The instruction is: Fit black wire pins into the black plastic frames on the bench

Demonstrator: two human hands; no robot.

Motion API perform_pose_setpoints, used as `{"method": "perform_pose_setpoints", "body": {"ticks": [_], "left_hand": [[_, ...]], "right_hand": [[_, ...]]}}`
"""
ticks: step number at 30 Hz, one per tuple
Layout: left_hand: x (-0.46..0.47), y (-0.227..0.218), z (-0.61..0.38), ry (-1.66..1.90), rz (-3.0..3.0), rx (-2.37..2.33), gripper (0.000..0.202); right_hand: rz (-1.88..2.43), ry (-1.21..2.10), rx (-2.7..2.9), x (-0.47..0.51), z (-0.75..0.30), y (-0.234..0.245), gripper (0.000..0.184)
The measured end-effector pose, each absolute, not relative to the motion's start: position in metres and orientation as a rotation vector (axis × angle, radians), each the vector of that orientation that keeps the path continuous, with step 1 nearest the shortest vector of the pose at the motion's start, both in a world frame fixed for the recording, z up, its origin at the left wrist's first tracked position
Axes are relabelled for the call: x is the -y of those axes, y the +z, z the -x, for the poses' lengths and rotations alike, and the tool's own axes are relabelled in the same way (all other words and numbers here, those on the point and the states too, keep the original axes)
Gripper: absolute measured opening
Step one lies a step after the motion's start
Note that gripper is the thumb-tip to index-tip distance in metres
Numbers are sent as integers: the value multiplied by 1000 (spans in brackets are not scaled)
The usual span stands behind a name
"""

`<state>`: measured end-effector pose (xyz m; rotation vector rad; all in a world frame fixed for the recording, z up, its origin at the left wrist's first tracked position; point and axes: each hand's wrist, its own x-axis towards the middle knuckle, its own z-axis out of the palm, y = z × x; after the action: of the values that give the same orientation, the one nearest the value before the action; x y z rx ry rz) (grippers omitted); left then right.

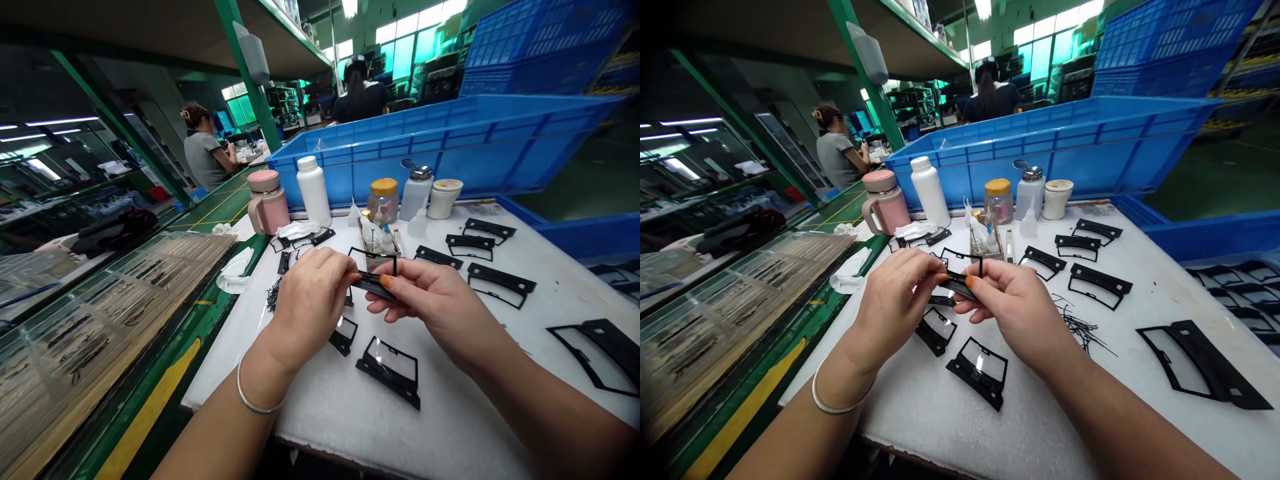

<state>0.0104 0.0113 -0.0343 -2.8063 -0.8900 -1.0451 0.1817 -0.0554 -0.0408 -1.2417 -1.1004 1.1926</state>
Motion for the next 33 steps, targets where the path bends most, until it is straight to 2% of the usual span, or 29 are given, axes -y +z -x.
{"method": "perform_pose_setpoints", "body": {"ticks": [13,20,33], "left_hand": [[-12,-37,-10,-1611,2991,1050,11],[-13,-39,-12,-1617,3096,1142,22],[-12,-36,-13,-1646,3163,1181,26]], "right_hand": [[1212,1203,1083,56,-185,-44,23],[1150,1226,1020,55,-184,-45,20],[1148,1195,1077,56,-182,-44,20]]}}
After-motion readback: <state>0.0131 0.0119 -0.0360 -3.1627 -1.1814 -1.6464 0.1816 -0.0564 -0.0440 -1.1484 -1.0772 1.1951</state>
